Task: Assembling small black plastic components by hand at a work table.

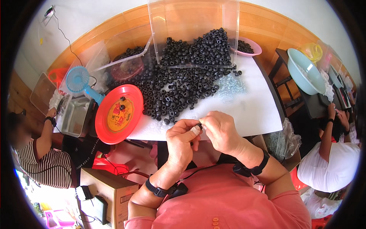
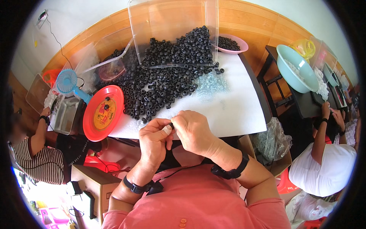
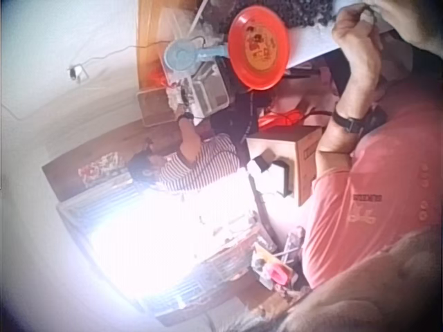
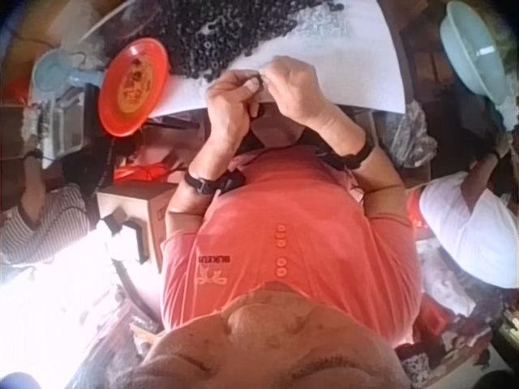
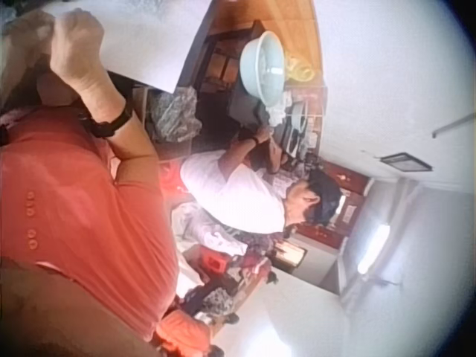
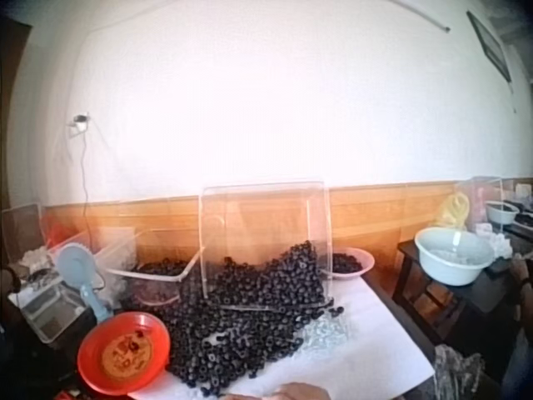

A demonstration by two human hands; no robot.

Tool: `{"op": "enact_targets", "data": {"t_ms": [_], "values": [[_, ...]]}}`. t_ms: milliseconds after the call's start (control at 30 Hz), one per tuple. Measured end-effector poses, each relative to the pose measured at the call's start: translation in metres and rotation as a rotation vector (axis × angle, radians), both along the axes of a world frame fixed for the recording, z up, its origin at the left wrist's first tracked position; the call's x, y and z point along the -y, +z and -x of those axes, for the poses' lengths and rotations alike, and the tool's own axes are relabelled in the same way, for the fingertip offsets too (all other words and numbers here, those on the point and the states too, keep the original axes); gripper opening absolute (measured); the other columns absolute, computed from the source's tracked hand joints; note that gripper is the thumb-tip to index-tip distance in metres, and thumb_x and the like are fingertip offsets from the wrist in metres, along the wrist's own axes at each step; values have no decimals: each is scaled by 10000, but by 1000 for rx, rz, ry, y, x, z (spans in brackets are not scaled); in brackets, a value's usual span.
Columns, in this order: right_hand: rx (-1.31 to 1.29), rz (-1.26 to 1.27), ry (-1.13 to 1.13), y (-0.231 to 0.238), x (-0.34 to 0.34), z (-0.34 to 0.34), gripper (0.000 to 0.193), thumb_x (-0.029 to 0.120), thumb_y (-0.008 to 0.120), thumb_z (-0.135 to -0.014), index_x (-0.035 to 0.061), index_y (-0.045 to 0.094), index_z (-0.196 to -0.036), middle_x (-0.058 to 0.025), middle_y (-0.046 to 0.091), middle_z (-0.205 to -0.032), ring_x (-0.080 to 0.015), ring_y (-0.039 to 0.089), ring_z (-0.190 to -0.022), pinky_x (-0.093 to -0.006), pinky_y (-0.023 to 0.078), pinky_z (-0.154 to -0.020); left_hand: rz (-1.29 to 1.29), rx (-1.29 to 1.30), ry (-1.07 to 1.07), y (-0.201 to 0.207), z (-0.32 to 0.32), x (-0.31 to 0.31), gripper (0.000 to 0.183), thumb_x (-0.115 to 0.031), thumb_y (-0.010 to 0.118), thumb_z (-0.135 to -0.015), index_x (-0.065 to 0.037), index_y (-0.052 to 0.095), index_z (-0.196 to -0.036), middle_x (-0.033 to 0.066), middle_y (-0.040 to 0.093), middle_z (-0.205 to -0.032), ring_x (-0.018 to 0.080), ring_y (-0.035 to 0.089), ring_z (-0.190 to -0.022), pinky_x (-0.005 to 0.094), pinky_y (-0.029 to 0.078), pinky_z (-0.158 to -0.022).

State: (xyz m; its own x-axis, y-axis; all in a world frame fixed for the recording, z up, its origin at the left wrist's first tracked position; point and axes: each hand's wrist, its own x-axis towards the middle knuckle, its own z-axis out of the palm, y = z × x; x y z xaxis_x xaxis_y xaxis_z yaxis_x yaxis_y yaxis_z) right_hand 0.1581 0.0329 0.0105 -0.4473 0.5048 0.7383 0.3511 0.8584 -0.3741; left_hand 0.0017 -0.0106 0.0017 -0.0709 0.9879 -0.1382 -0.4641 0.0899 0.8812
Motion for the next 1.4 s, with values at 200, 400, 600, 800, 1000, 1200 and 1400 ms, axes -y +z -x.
{"op": "enact_targets", "data": {"t_ms": [200,400,600,800,1000,1200,1400], "values": [[-9,-37,-58,1,10,7,276,20,690,-683,43,552,-921,-88,564,-782,-298,577,-669,-419,454,-575,-11,-13,-17,9,0,1,117,4,637,-915,60,656,-1016,92,679,-846,130,617,-658,253,507,-553],[-93,-123,-198,-18,7,22,324,16,738,-641,52,526,-882,-86,524,-710,-289,541,-589,-407,423,-517,26,1,-6,14,-2,4,129,-10,631,-924,72,655,-1021,110,700,-889,142,644,-741,281,540,-679],[-54,-137,-179,-6,3,9,301,72,725,-650,82,479,-823,-79,515,-700,-288,545,-585,-412,437,-522,56,-135,-231,25,12,2,208,-64,576,-968,116,637,-1054,177,698,-914,225,683,-739,299,541,-539],[35,49,-45,-2,2,2,347,123,759,-640,74,477,-837,-77,544,-699,-295,583,-586,-413,454,-525,34,-214,-285,20,16,1,185,-64,592,-958,109,643,-1002,173,696,-803,221,668,-628,272,502,-476],[45,-58,-27,0,5,-2,360,147,773,-645,72,477,-836,-77,549,-697,-287,600,-585,-404,452,-504,27,-215,-318,24,17,4,189,-78,588,-963,99,650,-986,169,695,-804,215,660,-612,269,497,-468],[42,-53,-26,-3,3,1,360,148,774,-644,77,475,-831,-77,533,-684,-287,584,-556,-400,445,-495,55,-227,-336,25,16,4,200,-93,587,-979,91,657,-1016,128,681,-781,155,628,-594,227,467,-456],[1,-42,-54,-2,10,2,347,148,768,-637,88,473,-809,-69,527,-667,-283,577,-554,-405,446,-498,78,-224,-333,25,16,6,189,-77,575,-975,89,663,-997,127,681,-779,141,611,-578,221,442,-430]]}}
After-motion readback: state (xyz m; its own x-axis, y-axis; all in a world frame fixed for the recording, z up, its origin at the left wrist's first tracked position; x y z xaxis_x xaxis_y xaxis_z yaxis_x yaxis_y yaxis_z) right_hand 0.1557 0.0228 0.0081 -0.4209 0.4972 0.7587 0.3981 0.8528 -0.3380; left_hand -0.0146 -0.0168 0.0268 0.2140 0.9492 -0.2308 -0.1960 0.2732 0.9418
